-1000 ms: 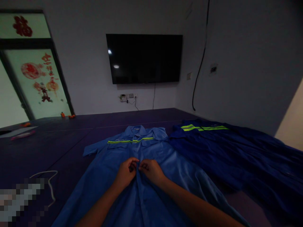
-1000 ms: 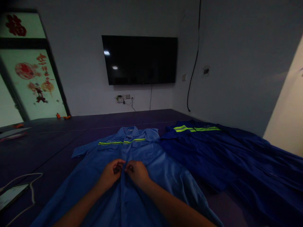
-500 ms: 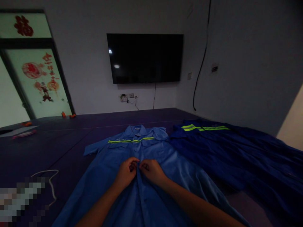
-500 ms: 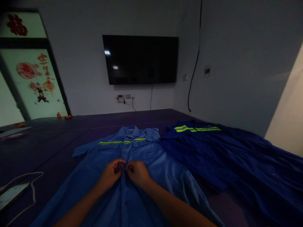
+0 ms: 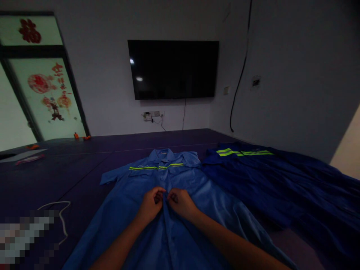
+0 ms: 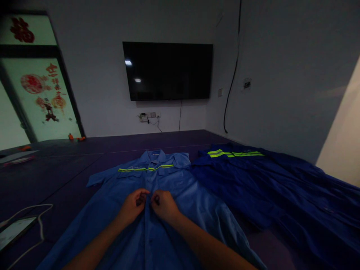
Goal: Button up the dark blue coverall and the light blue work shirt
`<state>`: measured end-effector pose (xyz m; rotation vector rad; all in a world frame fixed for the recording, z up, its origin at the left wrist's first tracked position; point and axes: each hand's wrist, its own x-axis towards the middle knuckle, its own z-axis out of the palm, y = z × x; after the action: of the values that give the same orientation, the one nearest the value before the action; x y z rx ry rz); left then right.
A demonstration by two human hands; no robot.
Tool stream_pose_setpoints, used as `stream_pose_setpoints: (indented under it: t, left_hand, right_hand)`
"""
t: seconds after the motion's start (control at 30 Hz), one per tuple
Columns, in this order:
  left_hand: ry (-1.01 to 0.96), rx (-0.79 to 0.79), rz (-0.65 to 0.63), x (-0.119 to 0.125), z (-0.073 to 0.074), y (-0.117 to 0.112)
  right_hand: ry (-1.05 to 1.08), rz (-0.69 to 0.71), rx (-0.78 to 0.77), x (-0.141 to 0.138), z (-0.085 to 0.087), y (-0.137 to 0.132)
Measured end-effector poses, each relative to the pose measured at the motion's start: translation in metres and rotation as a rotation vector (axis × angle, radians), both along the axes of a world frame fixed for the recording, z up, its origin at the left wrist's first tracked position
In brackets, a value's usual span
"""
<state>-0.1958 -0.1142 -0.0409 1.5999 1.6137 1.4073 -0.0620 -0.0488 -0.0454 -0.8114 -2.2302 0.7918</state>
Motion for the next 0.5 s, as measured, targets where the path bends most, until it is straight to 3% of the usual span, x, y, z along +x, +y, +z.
stream_pose_setpoints:
  t: [0.5]
  left_hand:
    - [0.007,0.003,-0.012,0.0002,-0.0002,-0.0001]
  right_hand:
    - [-0.022,0.031,-0.015,0.0001,-0.0021,0.0014]
